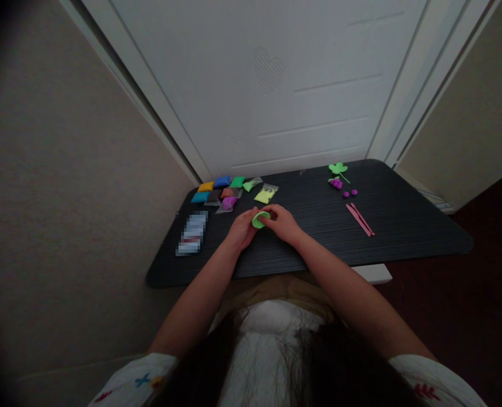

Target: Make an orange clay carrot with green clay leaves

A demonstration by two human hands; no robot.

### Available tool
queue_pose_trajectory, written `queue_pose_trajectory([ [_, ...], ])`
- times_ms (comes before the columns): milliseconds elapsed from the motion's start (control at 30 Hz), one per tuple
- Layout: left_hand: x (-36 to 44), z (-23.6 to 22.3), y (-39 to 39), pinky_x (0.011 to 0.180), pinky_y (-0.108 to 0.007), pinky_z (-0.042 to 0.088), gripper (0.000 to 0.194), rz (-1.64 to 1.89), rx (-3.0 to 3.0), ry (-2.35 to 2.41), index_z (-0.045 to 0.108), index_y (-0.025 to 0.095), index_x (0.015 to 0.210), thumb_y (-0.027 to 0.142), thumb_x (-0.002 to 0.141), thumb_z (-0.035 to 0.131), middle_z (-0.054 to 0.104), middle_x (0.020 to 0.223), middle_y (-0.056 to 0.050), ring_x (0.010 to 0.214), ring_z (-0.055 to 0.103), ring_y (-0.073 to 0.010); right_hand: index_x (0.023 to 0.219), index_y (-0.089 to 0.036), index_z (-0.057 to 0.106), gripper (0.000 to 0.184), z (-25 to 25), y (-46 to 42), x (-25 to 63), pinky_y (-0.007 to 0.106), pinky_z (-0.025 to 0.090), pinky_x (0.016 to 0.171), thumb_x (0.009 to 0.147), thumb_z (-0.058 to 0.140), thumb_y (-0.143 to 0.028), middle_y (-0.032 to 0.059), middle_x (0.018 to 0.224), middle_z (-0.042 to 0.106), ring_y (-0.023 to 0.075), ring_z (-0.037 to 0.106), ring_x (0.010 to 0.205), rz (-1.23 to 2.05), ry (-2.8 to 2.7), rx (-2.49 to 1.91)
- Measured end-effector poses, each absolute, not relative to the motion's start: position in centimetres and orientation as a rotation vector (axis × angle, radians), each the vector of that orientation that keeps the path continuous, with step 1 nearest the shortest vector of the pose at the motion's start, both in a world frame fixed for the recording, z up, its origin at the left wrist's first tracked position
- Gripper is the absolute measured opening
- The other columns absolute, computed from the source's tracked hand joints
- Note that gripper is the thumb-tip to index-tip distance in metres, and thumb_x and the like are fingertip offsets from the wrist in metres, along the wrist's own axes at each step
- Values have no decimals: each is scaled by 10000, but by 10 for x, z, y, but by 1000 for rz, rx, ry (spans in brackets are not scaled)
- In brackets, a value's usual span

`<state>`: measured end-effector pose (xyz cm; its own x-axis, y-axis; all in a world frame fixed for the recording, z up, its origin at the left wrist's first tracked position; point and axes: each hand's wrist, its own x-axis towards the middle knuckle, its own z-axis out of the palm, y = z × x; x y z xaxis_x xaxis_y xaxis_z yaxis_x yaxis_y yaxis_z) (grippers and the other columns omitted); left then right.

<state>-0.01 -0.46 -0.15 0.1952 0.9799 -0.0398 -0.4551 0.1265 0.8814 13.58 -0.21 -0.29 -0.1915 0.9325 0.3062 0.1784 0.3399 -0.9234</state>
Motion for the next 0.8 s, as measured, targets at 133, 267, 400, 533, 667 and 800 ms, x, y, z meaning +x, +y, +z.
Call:
queue_pose_trajectory([
  [133, -1, -2, -5, 638, -222, 408, 217, 1196, 854, 748, 615, 114, 728, 322, 669, 630, 603, 659, -15, 613, 530, -76, 858, -227, 611, 267, -3, -3, 136, 303, 397, 686, 649, 609, -392, 19, 834, 594, 149, 505, 696, 958, -1629, -1026],
  [267, 0, 1, -6, 680, -243, 425, 229, 1197, 812, 694, 627, 117, 769, 334, 703, 593, 631, 743, -42, 683, 559, -101, 869, -226, 602, 262, -1, -2, 138, 305, 398, 722, 665, 596, -390, 16, 854, 599, 154, 519, 741, 1002, -1612, -997],
  [400, 0, 7, -9, 730, -254, 430, 162, 1216, 777, 678, 640, 142, 812, 249, 697, 600, 647, 829, -37, 749, 578, -115, 854, -218, 594, 239, -1, 0, 139, 294, 404, 718, 677, 582, -378, 6, 808, 601, 148, 526, 732, 1077, -1542, -971],
  [533, 0, 10, -11, 756, -246, 422, 181, 1204, 801, 657, 646, 137, 847, 213, 687, 608, 649, 876, -42, 791, 578, -118, 839, -203, 593, 240, 2, 0, 140, 287, 404, 722, 674, 581, -377, 2, 784, 600, 144, 531, 733, 1157, -1483, -938],
  [667, 0, 10, -13, 731, -231, 416, 245, 1194, 802, 649, 636, 143, 915, 225, 684, 615, 646, 906, -46, 776, 576, -109, 850, -182, 596, 263, 6, -2, 139, 278, 396, 716, 679, 574, -381, 0, 773, 595, 137, 525, 735, 1201, -1450, -903],
  [800, 1, 9, -13, 717, -223, 410, 250, 1199, 817, 645, 635, 141, 923, 227, 689, 613, 648, 897, -46, 771, 574, -106, 861, -174, 592, 265, 8, -3, 139, 259, 383, 669, 684, 568, -370, -5, 763, 584, 121, 505, 696, 1235, -1444, -904],
])
